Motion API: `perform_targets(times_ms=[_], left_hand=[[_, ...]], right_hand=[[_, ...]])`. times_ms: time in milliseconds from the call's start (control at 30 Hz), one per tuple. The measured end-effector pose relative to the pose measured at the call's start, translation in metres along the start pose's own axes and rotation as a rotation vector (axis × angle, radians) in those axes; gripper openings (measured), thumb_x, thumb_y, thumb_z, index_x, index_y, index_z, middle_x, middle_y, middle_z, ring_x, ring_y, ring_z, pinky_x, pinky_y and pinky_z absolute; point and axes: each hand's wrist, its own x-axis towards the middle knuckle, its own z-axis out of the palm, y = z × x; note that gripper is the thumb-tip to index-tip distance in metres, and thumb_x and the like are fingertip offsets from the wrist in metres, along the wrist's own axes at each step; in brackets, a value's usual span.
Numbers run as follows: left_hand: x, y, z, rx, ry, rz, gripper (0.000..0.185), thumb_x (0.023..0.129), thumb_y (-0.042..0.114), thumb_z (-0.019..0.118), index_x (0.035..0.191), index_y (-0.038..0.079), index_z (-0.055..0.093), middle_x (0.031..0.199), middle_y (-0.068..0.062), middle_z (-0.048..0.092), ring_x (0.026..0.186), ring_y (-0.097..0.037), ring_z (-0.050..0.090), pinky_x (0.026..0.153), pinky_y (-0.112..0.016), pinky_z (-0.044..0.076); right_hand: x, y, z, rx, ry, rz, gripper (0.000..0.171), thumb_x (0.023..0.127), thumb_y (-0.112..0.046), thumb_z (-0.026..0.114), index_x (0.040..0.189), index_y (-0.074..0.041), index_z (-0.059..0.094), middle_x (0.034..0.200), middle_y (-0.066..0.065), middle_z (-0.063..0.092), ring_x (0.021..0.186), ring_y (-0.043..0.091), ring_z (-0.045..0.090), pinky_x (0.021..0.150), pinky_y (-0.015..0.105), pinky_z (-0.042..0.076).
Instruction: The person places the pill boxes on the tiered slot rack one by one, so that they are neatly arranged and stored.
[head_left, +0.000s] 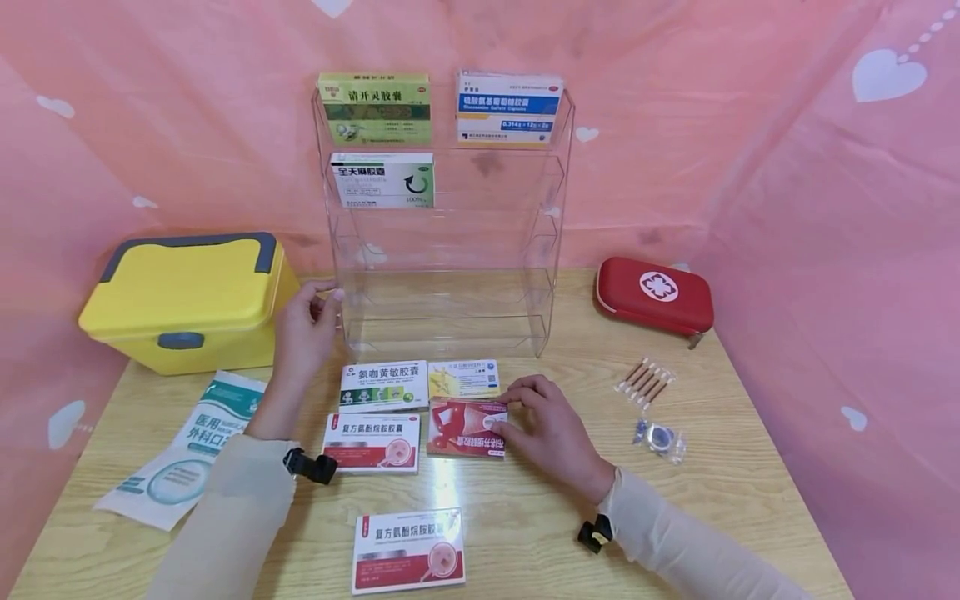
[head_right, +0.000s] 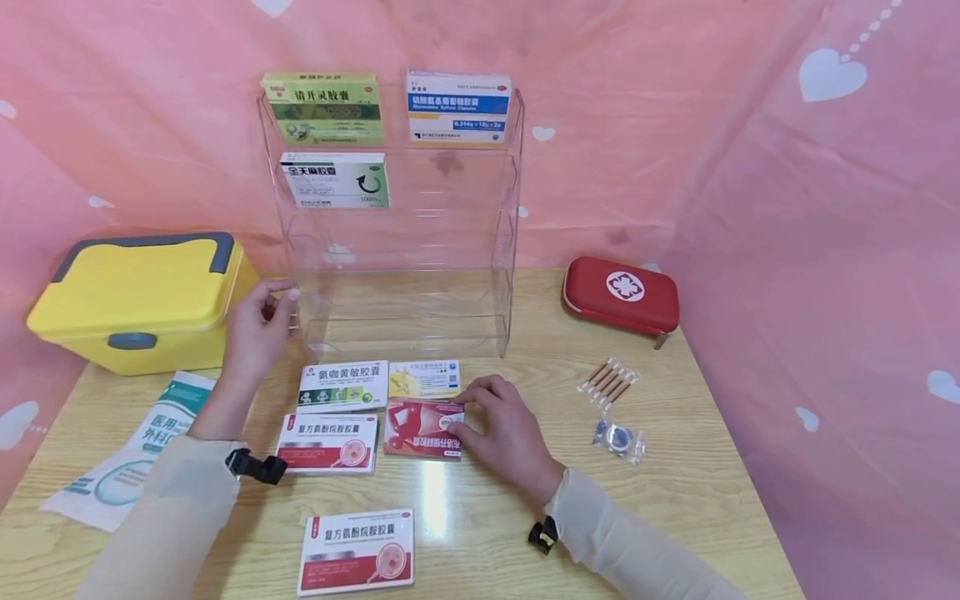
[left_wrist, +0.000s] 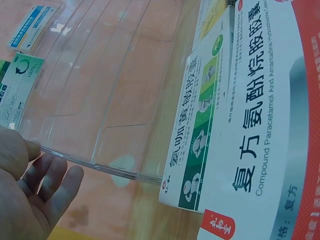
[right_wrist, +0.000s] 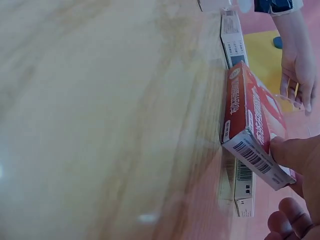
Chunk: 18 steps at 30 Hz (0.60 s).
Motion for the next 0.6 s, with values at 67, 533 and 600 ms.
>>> perform_targets(times_ms=[67,533,600], left_hand=[[0.000,0.000,0.000,-0.002,-0.005,-0.005,0.038,0.106,0.035,0.055,0.134,0.011,0.063,0.086,-0.012,0.056,0.074,-0.024,0.055,0.056,-0.024,0.046],[-0.003,0.004,0.000,0.000,0.011,0.009,0.037,0.106,0.032,0.056,0.134,0.009,0.063,0.086,-0.012,0.057,0.074,-0.024,0.055,0.056,-0.024,0.046],[-0.002,0.004,0.000,0.003,0.009,0.018,0.037,0.106,0.032,0.056,0.134,0.009,0.063,0.085,-0.012,0.057,0.074,-0.024,0.055,0.056,-0.024,0.046]], right_hand=[[-0.003,-0.001,0.000,0.000,0.013,-0.006,0.030,0.084,-0.031,0.086,0.108,-0.023,0.070,0.118,-0.013,0.054,0.105,0.006,0.053,0.089,0.034,0.052],[-0.025,-0.011,0.000,0.236,0.022,-0.183,0.030,0.089,-0.006,0.079,0.112,-0.018,0.065,0.113,-0.005,0.064,0.097,0.013,0.065,0.075,0.033,0.059],[-0.019,-0.011,-0.006,0.263,0.059,-0.236,0.032,0.086,-0.001,0.080,0.112,-0.015,0.067,0.113,-0.002,0.066,0.095,0.015,0.065,0.071,0.033,0.060]])
